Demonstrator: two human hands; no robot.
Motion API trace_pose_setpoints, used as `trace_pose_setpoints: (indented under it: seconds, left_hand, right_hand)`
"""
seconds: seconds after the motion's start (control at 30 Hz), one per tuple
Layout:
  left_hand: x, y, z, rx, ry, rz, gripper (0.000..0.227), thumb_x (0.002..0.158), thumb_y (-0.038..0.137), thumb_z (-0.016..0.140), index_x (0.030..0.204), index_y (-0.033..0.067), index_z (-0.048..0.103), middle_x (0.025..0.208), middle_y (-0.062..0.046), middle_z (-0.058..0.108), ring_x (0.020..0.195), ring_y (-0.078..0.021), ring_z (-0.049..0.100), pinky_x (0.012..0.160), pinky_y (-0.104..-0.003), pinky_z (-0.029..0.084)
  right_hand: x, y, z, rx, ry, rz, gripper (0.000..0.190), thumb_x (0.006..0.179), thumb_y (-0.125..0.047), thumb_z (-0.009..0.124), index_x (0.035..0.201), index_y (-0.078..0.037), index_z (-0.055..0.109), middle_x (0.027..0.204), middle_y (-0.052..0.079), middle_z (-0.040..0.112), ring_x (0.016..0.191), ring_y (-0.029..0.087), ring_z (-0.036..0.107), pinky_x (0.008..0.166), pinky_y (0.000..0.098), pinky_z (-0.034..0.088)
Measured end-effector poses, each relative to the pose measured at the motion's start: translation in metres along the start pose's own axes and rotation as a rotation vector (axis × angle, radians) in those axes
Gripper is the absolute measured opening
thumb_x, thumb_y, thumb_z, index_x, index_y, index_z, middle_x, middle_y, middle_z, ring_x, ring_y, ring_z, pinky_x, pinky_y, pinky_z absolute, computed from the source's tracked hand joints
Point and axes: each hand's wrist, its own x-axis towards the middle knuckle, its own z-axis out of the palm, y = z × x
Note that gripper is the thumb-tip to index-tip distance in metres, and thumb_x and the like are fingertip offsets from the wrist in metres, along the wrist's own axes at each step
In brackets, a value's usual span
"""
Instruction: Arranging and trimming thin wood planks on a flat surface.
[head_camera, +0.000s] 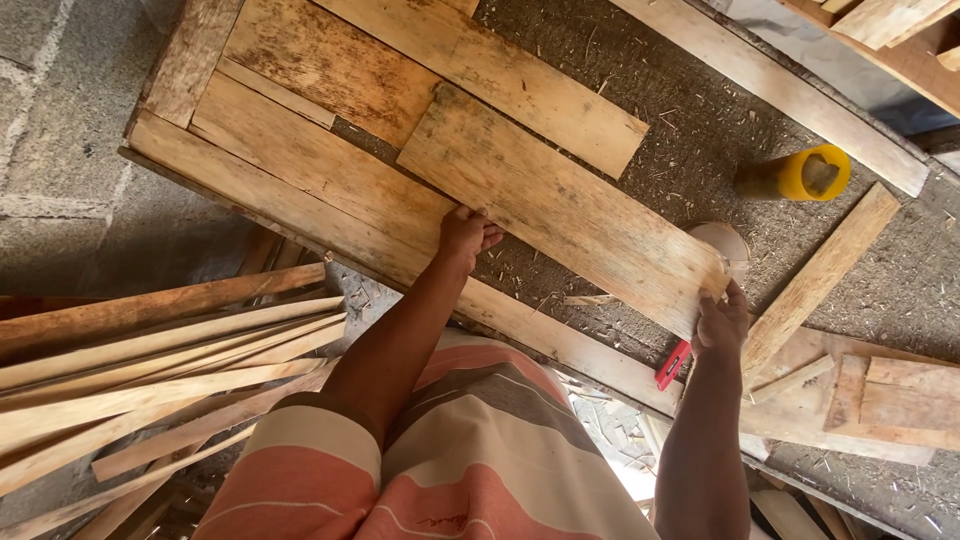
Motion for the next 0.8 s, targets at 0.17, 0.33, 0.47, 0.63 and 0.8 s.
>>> trace_pose_setpoints:
  seconds: [0.17, 0.33, 0.47, 0.63, 0.8]
  left_hand:
    - [0.014, -0.011, -0.001, -0.004, -0.032, -0.012, 0.030, 0.102, 0.011, 0.056, 0.129, -0.0038, 0.057, 0.112, -0.021, 0.068, 0.095, -0.0326, 0.076, 0.075, -0.040, 0.068]
    - [0.002, -0.002, 0.003, 0.020, -0.013, -0.033, 0.033, 0.103, 0.012, 0.057, 0.131, -0.0046, 0.057, 0.114, -0.022, 0.068, 0.096, -0.0328, 0.076, 0.076, -0.040, 0.068]
    - [0.012, -0.011, -0.001, -0.008, -0.047, -0.030, 0.035, 0.103, 0.010, 0.055, 0.134, -0.0054, 0.053, 0.117, -0.023, 0.067, 0.097, -0.0332, 0.075, 0.077, -0.041, 0.068]
    - [-0.003, -0.006, 0.004, -0.028, -0.026, -0.028, 0.032, 0.105, 0.014, 0.055, 0.130, -0.0058, 0.055, 0.116, -0.023, 0.066, 0.098, -0.0324, 0.074, 0.079, -0.040, 0.069]
    - [0.000, -0.013, 0.006, -0.042, -0.025, -0.033, 0.029, 0.104, 0.014, 0.056, 0.124, -0.0066, 0.056, 0.113, -0.024, 0.067, 0.097, -0.0329, 0.074, 0.079, -0.040, 0.068]
  right_hand:
    - [0.001, -0.006, 0.000, -0.023, 0.014, 0.016, 0.051, 0.102, 0.007, 0.059, 0.149, -0.006, 0.044, 0.132, 0.023, 0.067, 0.118, 0.027, 0.071, 0.104, 0.0406, 0.062]
    - [-0.001, -0.008, 0.001, -0.008, -0.019, -0.001, 0.051, 0.102, 0.007, 0.059, 0.150, -0.007, 0.044, 0.134, 0.023, 0.066, 0.119, 0.027, 0.070, 0.104, 0.0404, 0.062]
    - [-0.001, -0.007, 0.000, 0.010, -0.002, 0.010, 0.051, 0.102, 0.006, 0.059, 0.149, -0.007, 0.044, 0.134, 0.022, 0.067, 0.120, 0.027, 0.071, 0.105, 0.0395, 0.062]
    - [-0.001, -0.010, -0.001, 0.024, -0.014, 0.003, 0.052, 0.102, 0.006, 0.060, 0.150, -0.006, 0.044, 0.134, 0.023, 0.067, 0.122, 0.027, 0.069, 0.108, 0.0384, 0.060]
    - [-0.002, -0.014, -0.001, 0.016, -0.070, -0.043, 0.051, 0.104, 0.007, 0.059, 0.151, -0.004, 0.043, 0.137, 0.023, 0.065, 0.125, 0.027, 0.068, 0.111, 0.0379, 0.058]
